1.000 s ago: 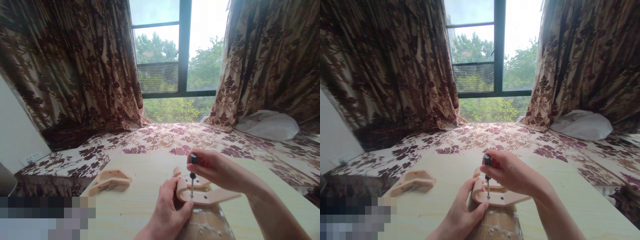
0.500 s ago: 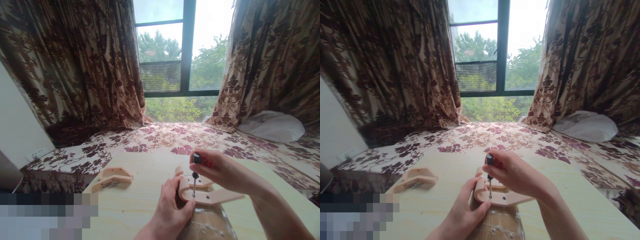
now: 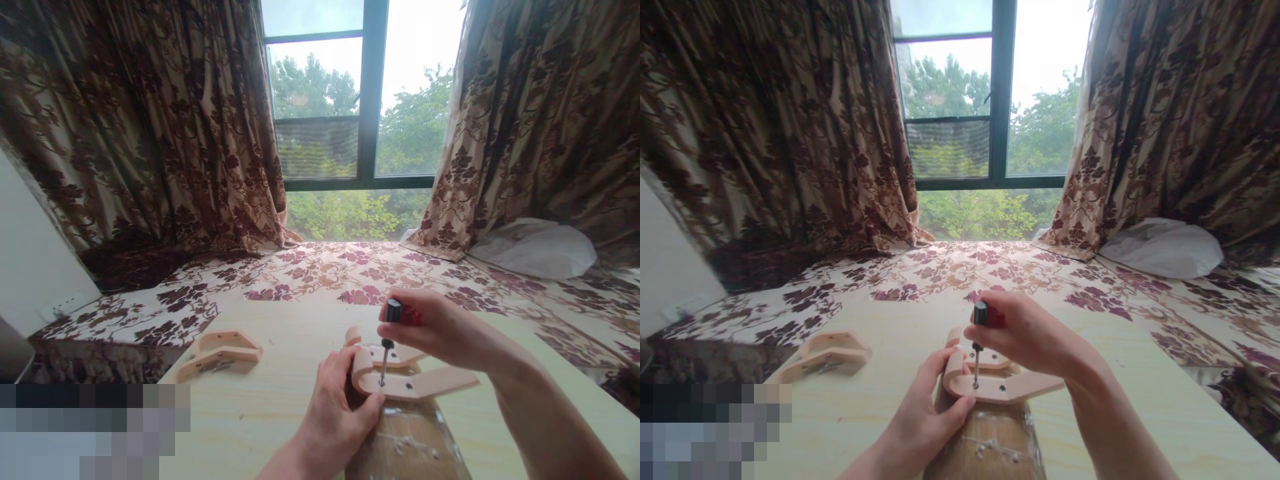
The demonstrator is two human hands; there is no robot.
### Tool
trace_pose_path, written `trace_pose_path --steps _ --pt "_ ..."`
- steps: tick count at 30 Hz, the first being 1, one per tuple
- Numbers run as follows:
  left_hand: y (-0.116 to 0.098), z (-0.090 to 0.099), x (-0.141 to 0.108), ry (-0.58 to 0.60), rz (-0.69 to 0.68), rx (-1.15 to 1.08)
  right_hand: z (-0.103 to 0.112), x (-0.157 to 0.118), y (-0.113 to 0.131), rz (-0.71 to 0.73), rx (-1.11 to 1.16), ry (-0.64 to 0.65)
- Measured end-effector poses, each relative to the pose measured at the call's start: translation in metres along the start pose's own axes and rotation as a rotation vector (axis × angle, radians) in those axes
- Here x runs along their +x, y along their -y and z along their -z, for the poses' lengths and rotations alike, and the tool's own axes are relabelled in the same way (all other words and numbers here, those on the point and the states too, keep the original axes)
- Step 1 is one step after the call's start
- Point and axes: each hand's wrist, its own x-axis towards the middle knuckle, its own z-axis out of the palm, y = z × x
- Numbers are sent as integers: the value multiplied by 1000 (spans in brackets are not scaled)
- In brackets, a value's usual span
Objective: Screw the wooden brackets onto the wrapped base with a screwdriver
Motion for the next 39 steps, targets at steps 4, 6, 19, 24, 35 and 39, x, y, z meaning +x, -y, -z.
trace_pose_path --steps 4,6,19,24,35,39 --pt "0 0 1 -4 0 -10 3 0 1 -14 54 -15" --pt "-1 -1 1 -13 2 -9 6 -2 5 -27 47 -5" --pt "-2 0 2 -17 1 -7 6 -4 4 18 -85 -23" --pt "1 -2 2 -16 0 -7 5 -4 5 63 -162 -44" --pt "0 0 1 -16 -11 -3 10 -6 11 43 -57 29" --pt "1 -1 2 -15 -15 -7 7 -3 7 46 -139 -30"
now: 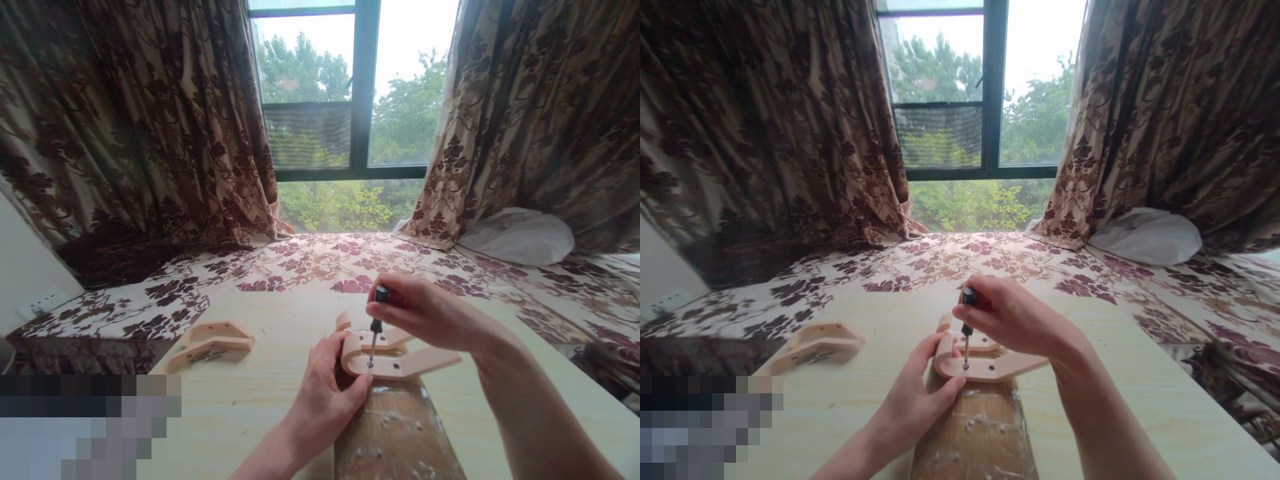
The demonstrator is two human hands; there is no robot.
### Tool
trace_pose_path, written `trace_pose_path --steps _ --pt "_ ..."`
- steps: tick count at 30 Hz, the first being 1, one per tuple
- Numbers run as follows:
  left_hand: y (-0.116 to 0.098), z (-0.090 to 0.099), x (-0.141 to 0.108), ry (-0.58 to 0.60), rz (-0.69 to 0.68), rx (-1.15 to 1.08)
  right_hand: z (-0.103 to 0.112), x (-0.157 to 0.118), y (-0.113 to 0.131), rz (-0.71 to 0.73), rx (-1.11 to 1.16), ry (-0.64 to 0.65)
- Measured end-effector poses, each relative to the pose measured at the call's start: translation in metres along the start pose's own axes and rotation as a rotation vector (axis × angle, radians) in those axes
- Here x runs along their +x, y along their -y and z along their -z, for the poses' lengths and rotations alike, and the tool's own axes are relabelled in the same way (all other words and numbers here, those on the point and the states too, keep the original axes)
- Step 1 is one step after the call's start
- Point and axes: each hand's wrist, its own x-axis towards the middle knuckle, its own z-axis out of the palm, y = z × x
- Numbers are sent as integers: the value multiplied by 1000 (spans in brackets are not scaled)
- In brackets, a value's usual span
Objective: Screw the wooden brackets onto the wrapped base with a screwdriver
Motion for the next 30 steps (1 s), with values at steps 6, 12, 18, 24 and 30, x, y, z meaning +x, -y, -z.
trace_pose_path --steps 6,12,18,24,30 --pt "-1 0 0 11 11 1 -1 2 -2 0 -29 17" --pt "-3 0 2 5 21 16 0 1 9 0 -64 35" --pt "-2 -1 2 -19 8 29 27 10 28 -8 -298 306" --pt "1 -1 1 -41 -18 28 27 19 49 21 -603 450" --pt "2 -1 2 -52 -42 32 18 24 54 65 -648 469"
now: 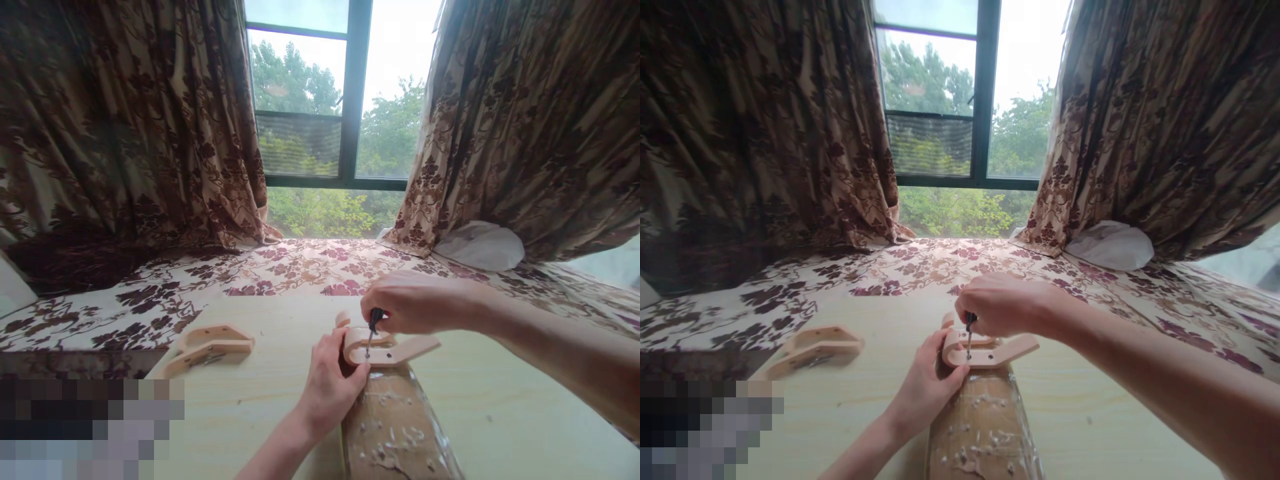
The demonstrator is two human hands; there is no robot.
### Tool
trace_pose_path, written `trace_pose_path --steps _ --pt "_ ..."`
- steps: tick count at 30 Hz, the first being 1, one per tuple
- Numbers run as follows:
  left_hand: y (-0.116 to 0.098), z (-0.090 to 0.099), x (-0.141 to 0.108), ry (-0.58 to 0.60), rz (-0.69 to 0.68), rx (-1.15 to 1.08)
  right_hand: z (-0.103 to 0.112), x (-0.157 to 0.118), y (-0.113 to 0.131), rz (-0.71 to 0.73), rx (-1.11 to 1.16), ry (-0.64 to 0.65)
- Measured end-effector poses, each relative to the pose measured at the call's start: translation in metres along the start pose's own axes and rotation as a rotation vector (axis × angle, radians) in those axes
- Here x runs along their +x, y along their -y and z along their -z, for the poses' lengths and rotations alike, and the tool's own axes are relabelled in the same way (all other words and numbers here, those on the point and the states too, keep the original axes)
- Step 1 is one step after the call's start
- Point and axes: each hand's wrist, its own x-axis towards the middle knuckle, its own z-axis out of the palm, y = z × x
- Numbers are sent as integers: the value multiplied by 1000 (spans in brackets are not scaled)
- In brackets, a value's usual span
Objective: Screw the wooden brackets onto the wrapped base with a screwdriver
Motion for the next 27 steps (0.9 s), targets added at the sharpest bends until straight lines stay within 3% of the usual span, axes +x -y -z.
trace_pose_path --steps 11,15,24,27 --pt "1 0 0 -3 -28 1 10 5 2 -154 -8 78" --pt "2 -1 1 3 -22 2 13 3 0 -110 -76 158" --pt "1 0 1 19 -7 -12 14 5 2 -175 -144 204" --pt "1 -1 0 23 -5 -20 13 5 5 -112 -207 194"
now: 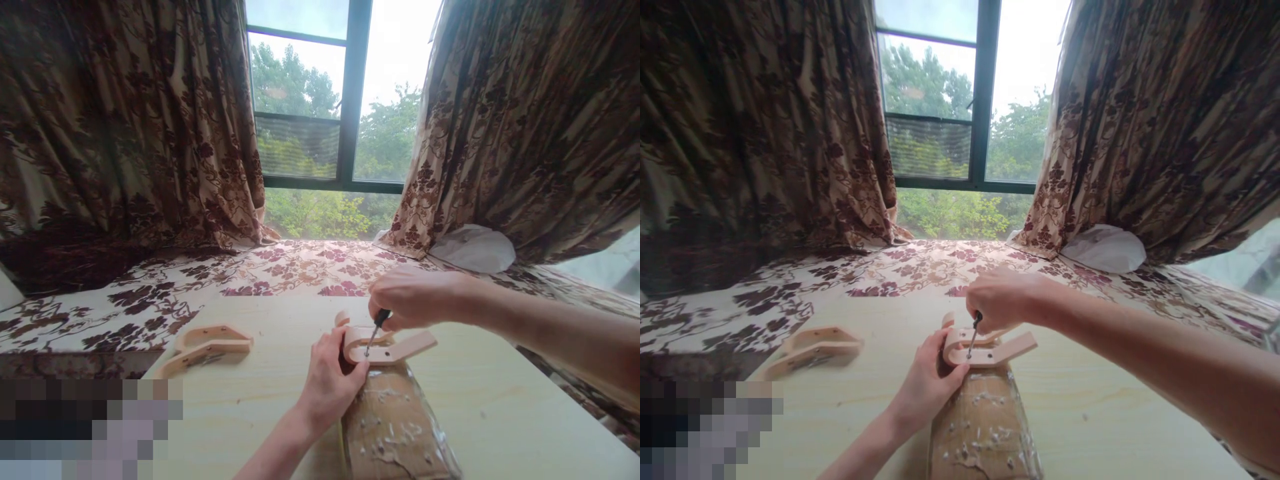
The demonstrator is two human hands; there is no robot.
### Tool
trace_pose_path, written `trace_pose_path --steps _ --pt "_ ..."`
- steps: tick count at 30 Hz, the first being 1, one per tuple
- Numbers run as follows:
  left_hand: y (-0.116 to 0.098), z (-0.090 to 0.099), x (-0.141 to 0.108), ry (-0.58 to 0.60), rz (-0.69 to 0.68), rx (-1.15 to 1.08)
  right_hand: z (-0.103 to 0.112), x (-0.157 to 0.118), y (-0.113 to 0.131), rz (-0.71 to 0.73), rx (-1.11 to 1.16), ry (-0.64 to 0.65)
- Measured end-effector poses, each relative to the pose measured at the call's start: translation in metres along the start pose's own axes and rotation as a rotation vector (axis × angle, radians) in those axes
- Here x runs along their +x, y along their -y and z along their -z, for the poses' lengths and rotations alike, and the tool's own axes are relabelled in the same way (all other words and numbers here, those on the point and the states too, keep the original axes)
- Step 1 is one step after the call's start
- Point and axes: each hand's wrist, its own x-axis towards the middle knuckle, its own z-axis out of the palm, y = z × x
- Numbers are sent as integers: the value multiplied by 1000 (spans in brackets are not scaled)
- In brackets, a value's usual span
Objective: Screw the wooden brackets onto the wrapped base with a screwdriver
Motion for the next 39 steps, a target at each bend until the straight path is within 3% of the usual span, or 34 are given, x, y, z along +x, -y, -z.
trace_pose_path --steps 4,10,18,22,26,32,39 --pt "0 0 0 5 -4 -9 -1 1 -1 91 -39 -20" --pt "-1 1 0 -7 -5 -3 -4 4 -6 7 92 107" --pt "1 -1 0 -20 -22 4 -1 5 -1 116 34 66" --pt "2 -1 0 -27 -35 10 4 5 0 58 24 158" --pt "2 -1 0 -31 -47 14 2 2 2 -4 -28 128" --pt "-1 1 -1 -30 -43 21 -3 3 -1 121 -46 63" --pt "-6 3 -1 -22 -53 30 0 5 -4 53 70 163"
